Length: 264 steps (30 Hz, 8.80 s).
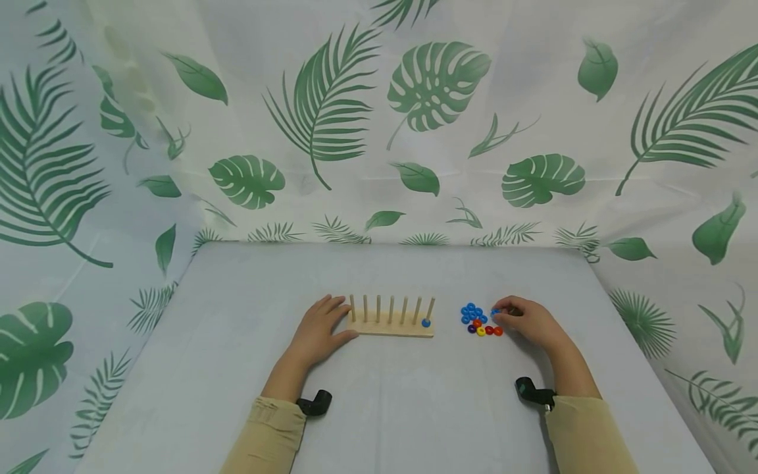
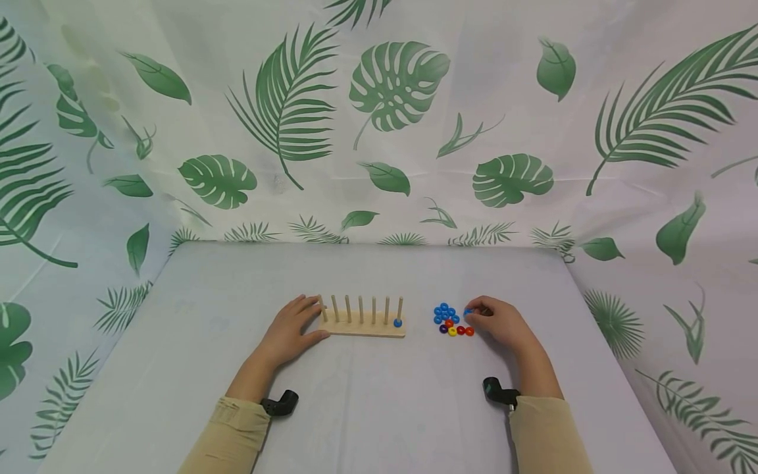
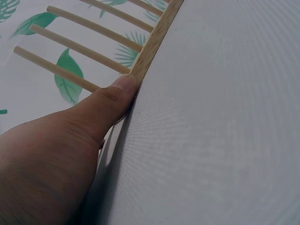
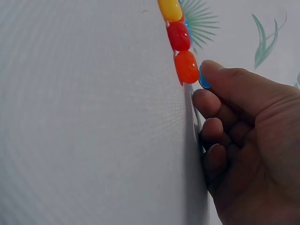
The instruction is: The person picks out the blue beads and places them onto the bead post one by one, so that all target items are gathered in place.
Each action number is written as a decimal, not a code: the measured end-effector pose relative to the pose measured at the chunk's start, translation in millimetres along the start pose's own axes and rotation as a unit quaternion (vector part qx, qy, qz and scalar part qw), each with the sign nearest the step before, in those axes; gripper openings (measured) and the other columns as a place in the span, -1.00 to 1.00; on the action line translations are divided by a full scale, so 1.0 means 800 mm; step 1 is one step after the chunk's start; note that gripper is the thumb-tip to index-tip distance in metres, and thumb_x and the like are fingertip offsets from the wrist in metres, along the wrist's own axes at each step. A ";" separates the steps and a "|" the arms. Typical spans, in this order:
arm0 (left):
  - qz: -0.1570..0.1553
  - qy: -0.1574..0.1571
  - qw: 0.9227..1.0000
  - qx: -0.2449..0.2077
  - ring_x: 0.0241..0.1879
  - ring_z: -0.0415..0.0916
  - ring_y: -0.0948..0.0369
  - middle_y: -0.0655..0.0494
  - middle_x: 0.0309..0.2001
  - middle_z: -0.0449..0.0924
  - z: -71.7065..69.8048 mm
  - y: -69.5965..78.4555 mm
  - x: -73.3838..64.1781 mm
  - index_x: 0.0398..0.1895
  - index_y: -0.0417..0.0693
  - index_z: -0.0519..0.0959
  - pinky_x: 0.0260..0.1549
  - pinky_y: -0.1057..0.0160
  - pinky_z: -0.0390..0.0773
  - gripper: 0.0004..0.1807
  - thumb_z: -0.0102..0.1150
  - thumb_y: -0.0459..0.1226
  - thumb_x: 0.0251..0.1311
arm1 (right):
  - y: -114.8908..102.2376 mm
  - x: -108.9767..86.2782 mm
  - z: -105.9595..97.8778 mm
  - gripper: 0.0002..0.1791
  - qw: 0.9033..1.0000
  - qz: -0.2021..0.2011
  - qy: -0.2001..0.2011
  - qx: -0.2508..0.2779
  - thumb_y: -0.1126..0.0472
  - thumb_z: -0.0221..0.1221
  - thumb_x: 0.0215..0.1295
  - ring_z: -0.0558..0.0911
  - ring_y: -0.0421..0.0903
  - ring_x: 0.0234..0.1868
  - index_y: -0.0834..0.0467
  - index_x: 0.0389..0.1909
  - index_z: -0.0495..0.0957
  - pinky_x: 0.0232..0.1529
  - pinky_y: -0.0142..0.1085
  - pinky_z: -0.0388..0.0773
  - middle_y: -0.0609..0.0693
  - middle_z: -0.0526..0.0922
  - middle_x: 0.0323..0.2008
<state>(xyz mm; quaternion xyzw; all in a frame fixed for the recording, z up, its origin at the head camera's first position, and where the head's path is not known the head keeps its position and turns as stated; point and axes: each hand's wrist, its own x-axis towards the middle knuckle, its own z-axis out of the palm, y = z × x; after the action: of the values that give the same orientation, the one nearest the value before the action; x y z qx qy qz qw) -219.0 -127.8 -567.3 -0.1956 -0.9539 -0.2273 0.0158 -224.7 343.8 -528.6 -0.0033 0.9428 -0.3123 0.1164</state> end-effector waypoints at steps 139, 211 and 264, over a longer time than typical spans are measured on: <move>0.008 -0.001 1.000 0.002 0.52 0.08 -0.05 0.04 0.46 0.30 -0.005 0.002 0.001 0.37 0.04 0.43 0.51 -0.10 0.10 -0.26 0.20 0.21 0.22 | -0.123 -0.005 0.117 -0.68 0.984 -0.074 -0.004 0.165 0.04 0.30 0.31 0.58 -0.04 -0.61 -0.05 0.03 0.53 -0.44 -0.23 0.58 0.04 0.53 -0.51; 0.007 0.003 1.000 0.005 0.51 0.10 -0.06 0.03 0.45 0.31 0.000 -0.001 0.001 0.35 0.04 0.45 0.50 -0.13 0.12 -0.27 0.20 0.21 0.21 | -0.095 -0.023 -0.003 -0.44 0.992 -0.048 0.048 0.105 -0.26 0.08 0.40 0.62 0.13 -0.13 0.00 0.24 0.47 -0.06 -0.01 0.63 0.22 0.65 -0.01; 0.007 0.002 1.000 0.001 0.52 0.07 -0.04 0.04 0.46 0.30 -0.003 0.002 0.001 0.36 0.04 0.44 0.52 -0.10 0.07 -0.27 0.20 0.21 0.22 | -0.018 0.011 0.003 -0.71 0.999 -0.012 -0.041 0.012 0.01 0.25 0.34 0.49 0.04 -0.03 0.08 -0.04 0.60 -0.05 -0.17 0.55 0.10 0.58 -0.05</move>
<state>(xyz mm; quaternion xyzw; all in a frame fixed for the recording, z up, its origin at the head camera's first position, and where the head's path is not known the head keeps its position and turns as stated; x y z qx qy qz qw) -219.2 -127.3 -564.8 -0.2014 -0.9527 -0.2268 0.0198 -233.4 329.9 -523.7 -0.0263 0.9333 -0.3245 0.1516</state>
